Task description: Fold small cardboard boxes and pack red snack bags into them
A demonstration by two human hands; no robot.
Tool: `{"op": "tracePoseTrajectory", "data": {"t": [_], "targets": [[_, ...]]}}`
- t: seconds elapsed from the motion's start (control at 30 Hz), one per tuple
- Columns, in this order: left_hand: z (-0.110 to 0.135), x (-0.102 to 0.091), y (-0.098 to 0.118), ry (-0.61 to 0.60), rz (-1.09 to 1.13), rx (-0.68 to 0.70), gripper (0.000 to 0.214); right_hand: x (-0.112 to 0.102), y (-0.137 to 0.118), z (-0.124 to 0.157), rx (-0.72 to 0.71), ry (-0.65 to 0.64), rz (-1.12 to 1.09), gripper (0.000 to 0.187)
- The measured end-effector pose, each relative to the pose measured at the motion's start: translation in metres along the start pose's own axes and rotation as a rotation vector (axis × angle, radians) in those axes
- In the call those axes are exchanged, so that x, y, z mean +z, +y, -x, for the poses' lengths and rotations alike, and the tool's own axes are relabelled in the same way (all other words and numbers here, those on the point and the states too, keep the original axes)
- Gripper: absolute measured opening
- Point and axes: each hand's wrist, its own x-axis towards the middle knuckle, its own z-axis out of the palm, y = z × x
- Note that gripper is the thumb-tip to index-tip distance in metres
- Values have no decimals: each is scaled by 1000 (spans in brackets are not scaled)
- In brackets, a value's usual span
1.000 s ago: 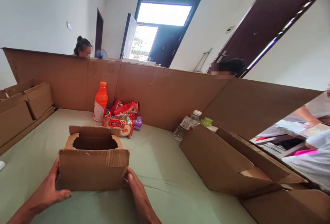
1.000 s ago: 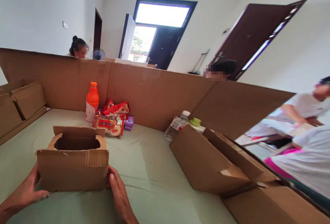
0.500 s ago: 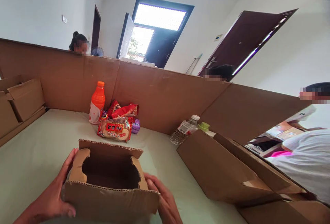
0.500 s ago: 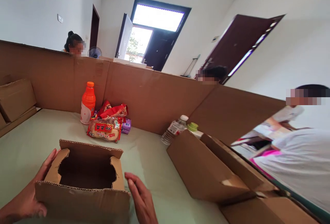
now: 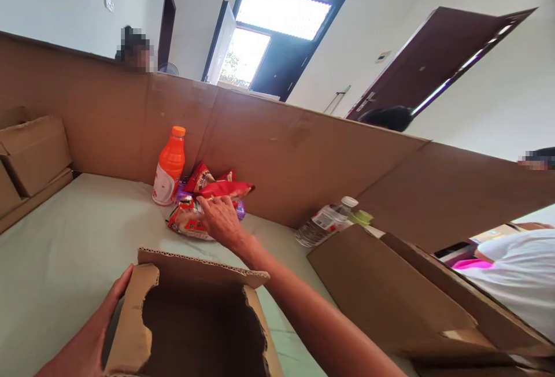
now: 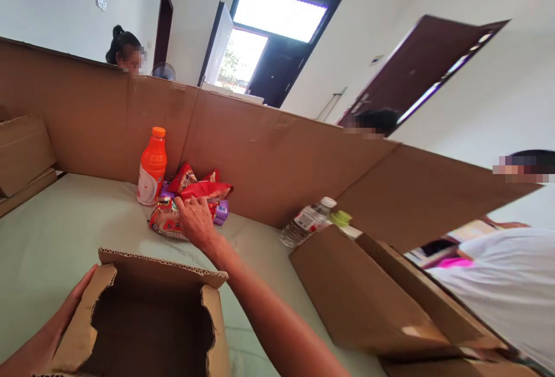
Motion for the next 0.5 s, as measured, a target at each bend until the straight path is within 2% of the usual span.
{"op": "tracePoseTrajectory", "data": {"t": [0.13, 0.23, 0.3, 0.4, 0.5], "targets": [[-1, 0, 2, -27, 74, 34, 124, -1, -7, 26, -10, -70, 8, 28], [-5, -3, 13, -54, 119, 6, 122, -15, 0, 45, 17, -32, -51, 20], [-7, -5, 21, -76, 153, 0, 122, -33, 9, 57, 69, 42, -109, 22], [-8, -7, 27, -82, 186, -8, 124, -72, 26, 83, 172, 187, -190, 29], [-7, -6, 26, -90, 213, -12, 125, -114, 33, 119, 282, 443, -333, 35]]}}
